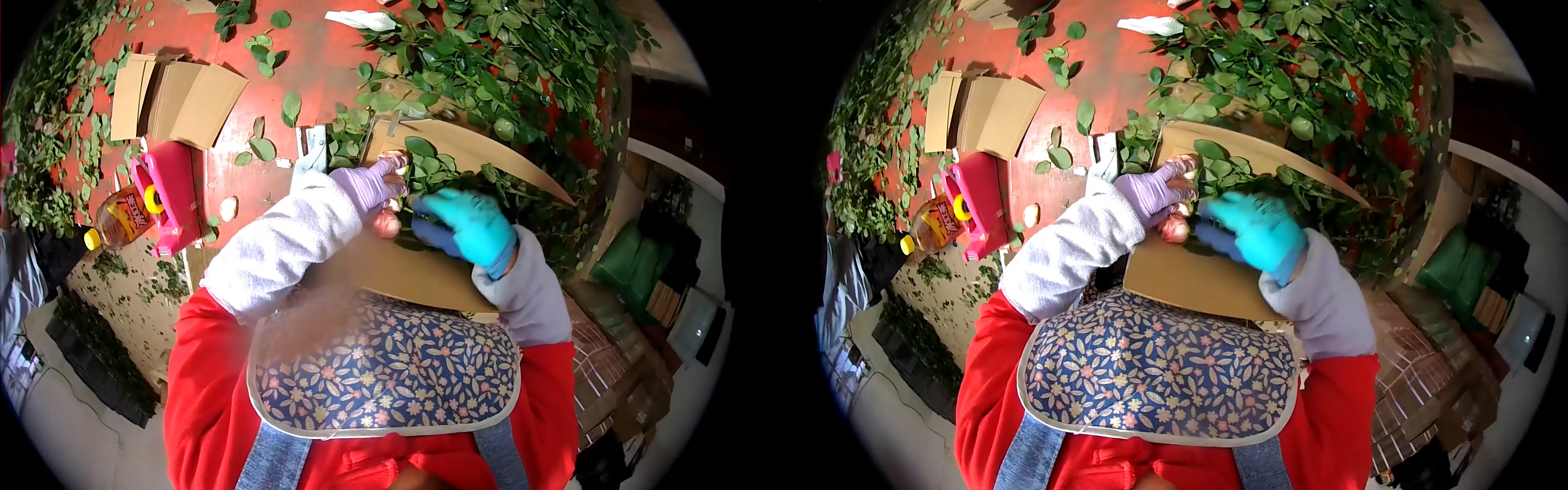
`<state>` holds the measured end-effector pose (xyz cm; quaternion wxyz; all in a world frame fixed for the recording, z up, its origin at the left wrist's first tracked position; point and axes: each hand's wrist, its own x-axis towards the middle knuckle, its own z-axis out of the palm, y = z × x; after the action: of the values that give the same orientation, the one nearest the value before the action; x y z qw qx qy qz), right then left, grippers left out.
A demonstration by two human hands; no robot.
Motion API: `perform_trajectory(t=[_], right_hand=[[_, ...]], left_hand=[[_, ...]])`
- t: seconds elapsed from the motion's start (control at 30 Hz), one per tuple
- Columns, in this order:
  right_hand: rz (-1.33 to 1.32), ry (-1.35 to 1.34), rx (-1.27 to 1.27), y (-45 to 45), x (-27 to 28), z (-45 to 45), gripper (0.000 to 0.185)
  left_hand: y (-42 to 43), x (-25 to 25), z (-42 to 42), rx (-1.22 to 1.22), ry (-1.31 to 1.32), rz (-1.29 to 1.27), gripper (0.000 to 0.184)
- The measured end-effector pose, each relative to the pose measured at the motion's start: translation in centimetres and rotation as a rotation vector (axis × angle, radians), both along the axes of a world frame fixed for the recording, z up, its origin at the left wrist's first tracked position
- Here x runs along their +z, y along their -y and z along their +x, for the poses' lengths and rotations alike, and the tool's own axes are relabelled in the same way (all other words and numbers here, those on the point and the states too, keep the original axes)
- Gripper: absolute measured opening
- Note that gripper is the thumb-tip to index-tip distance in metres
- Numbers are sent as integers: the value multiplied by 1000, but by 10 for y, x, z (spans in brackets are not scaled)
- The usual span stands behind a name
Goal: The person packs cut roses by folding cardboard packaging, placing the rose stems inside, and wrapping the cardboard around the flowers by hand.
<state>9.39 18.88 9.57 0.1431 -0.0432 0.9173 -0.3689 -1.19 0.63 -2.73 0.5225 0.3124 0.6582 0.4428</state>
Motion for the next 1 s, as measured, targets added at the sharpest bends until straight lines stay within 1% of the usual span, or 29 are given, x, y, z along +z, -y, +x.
perform_trajectory(t=[0.07, 0.1, 0.13, 0.2, 0.23, 0.27, 0.33, 0.4, 0.43, 0.47, 0.5, 0.53, 0.6, 0.63, 0.67, 0.73, 0.77, 0.8, 0.83, 0.87, 0.9, 0.97, 1.0], right_hand=[[141, 84, 151, 7, -12, 10, 23], [232, 190, 218, 10, -27, 16, 22], [233, 160, 220, 12, -41, 20, 23], [135, 209, 184, 11, -47, 20, 22], [-103, 494, -119, 13, -30, 11, 21], [-171, 365, -91, 5, -33, 18, 20], [-290, 102, -17, -8, -36, 28, 20], [-258, -40, -18, -18, -25, 32, 23], [-235, -41, -18, -19, -22, 35, 23], [-663, 222, -360, -17, -22, 40, 22], [-1091, 484, -711, -15, -22, 44, 21], [-1085, 470, -718, -16, -21, 47, 21], [-1152, 439, -734, -15, -19, 54, 28], [-1071, 396, -707, -16, -15, 57, 29], [-988, 354, -683, -17, -11, 60, 30], [-1271, 490, -754, -34, 6, 67, 32], [-1104, -7, -512, -41, 7, 82, 38], [-1241, -161, -750, -52, 21, 97, 38], [-767, -350, -959, -95, 26, 154, 38], [-246, -403, -1211, -137, 32, 209, 38], [108, -518, -1157, -142, 72, 232, 33], [971, -686, -1181, -150, 155, 276, 25], [1235, -681, -1249, -143, 179, 330, 22]], left_hand=[[2, -7, 3, -112, -264, 47, 43], [2, -7, 3, -165, -398, 70, 43], [2, -7, 2, -217, -534, 92, 43], [3, -5, -3, -323, -809, 127, 42], [5, -3, -5, -335, -784, 150, 49], [6, -1, -6, -332, -787, 157, 49], [3, 14, -8, -389, -734, 51, 47], [3, 5, -9, -355, -731, 162, 48], [2, 3, -9, -386, -713, 131, 48], [2, 1, -9, -419, -695, 96, 48], [1, 2, -8, -401, -732, 107, 46], [0, 2, -8, -420, -717, 71, 45], [1, 6, -8, -416, -740, 80, 45], [-2, 15, -10, -454, -719, 3, 45], [-2, 14, -10, -445, -695, 19, 45], [-2, 28, -11, -438, -704, 2, 46], [-3, 14, -8, -425, -695, 28, 46], [-3, -1, -5, -393, -670, 102, 44], [-10, -31, 0, -353, -451, -6, 43], [-10, -40, 4, -312, -453, 5, 43], [-10, -46, 7, -286, -460, 12, 43], [-11, -57, 10, -256, -470, 17, 44], [-11, -62, 15, -237, -422, -6, 40]])
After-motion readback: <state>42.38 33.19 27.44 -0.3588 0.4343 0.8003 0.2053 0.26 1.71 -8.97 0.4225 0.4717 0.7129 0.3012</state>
